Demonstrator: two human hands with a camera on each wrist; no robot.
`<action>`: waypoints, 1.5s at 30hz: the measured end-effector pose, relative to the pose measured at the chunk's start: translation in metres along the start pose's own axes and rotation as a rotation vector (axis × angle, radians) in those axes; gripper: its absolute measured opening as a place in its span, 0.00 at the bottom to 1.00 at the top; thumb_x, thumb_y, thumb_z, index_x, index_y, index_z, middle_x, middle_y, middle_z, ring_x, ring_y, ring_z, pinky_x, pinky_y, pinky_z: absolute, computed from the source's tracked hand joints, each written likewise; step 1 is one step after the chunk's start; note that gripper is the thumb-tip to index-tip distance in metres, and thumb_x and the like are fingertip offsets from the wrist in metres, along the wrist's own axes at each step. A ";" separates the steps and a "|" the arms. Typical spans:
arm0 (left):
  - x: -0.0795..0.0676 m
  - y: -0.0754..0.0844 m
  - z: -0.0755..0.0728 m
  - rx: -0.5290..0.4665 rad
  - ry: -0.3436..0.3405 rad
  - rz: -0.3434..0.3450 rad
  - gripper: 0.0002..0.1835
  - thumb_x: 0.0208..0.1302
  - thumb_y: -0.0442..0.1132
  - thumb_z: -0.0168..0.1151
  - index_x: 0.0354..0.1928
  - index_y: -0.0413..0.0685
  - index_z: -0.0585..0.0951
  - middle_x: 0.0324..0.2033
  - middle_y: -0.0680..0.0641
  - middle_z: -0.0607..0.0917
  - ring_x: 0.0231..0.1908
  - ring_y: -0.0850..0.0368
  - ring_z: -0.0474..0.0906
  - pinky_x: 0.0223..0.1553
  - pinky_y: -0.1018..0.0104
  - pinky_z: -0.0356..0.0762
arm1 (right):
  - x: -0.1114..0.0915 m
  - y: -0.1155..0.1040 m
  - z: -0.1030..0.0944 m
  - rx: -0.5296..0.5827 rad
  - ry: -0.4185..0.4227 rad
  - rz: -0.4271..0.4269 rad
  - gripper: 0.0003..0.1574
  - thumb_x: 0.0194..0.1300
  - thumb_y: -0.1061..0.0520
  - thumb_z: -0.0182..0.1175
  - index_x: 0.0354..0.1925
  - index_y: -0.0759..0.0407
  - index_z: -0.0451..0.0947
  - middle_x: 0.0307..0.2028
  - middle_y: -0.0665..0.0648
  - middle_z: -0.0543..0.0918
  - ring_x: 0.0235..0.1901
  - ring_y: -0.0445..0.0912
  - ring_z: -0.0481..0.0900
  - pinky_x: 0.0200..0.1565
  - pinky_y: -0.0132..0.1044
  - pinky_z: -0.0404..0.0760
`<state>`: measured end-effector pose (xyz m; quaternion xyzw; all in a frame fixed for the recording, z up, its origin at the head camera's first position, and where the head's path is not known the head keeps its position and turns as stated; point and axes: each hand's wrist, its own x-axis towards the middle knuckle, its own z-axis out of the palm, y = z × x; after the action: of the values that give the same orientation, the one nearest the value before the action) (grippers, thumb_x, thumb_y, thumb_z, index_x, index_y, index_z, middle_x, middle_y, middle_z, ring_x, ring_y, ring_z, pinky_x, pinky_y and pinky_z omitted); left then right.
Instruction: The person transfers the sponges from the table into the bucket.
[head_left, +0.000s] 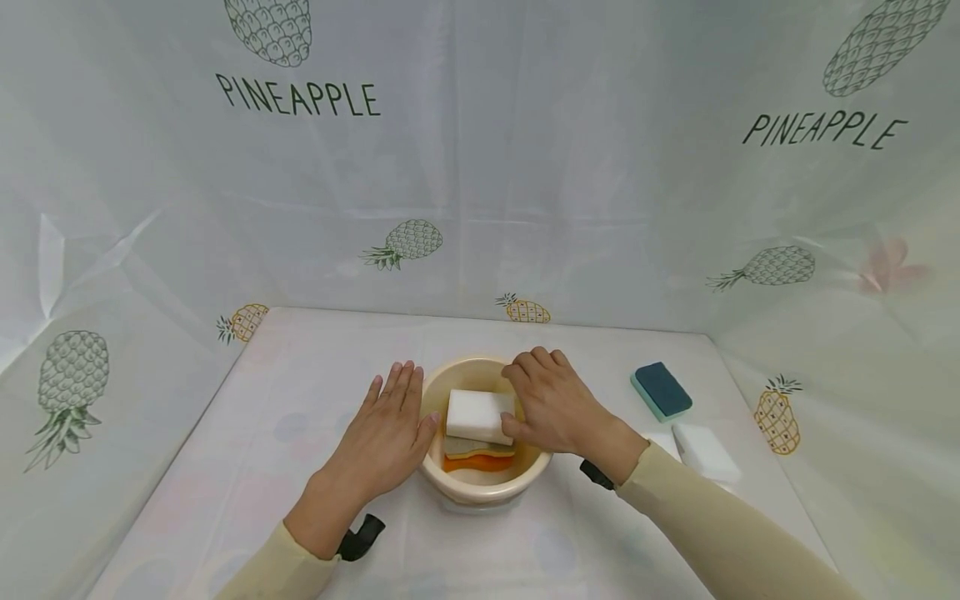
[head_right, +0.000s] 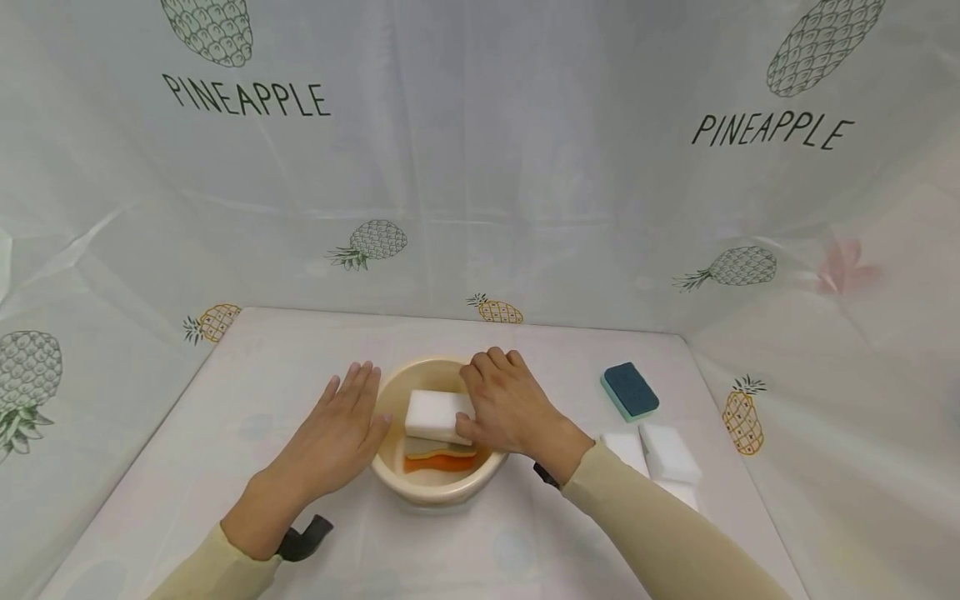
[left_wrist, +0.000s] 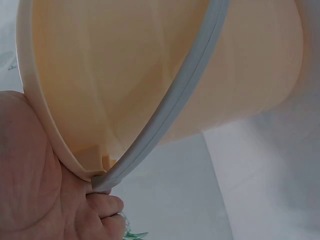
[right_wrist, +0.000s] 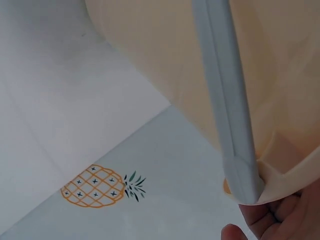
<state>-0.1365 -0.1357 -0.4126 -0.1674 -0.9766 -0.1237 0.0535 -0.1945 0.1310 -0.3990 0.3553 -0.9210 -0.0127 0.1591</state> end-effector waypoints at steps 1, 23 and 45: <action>0.000 0.000 0.000 -0.001 0.001 0.000 0.37 0.76 0.56 0.38 0.75 0.36 0.53 0.75 0.37 0.53 0.76 0.45 0.44 0.75 0.45 0.44 | -0.001 0.000 0.000 0.003 0.010 0.010 0.30 0.58 0.39 0.55 0.51 0.57 0.76 0.45 0.53 0.77 0.44 0.49 0.68 0.43 0.41 0.64; 0.001 0.002 0.002 -0.014 0.009 -0.004 0.37 0.76 0.56 0.39 0.75 0.35 0.53 0.75 0.36 0.54 0.76 0.43 0.46 0.75 0.44 0.45 | -0.049 0.051 0.002 -0.032 0.289 0.218 0.27 0.63 0.42 0.56 0.48 0.61 0.76 0.44 0.61 0.78 0.43 0.57 0.73 0.41 0.50 0.71; 0.000 0.001 0.002 -0.043 0.010 -0.013 0.38 0.76 0.56 0.39 0.75 0.35 0.53 0.75 0.36 0.54 0.76 0.42 0.46 0.75 0.43 0.45 | -0.189 0.133 0.004 -0.169 0.275 0.438 0.32 0.54 0.45 0.59 0.48 0.69 0.76 0.41 0.68 0.79 0.42 0.65 0.73 0.35 0.59 0.67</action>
<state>-0.1360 -0.1339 -0.4142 -0.1613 -0.9746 -0.1457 0.0538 -0.1507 0.3547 -0.4384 0.1313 -0.9414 -0.0064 0.3107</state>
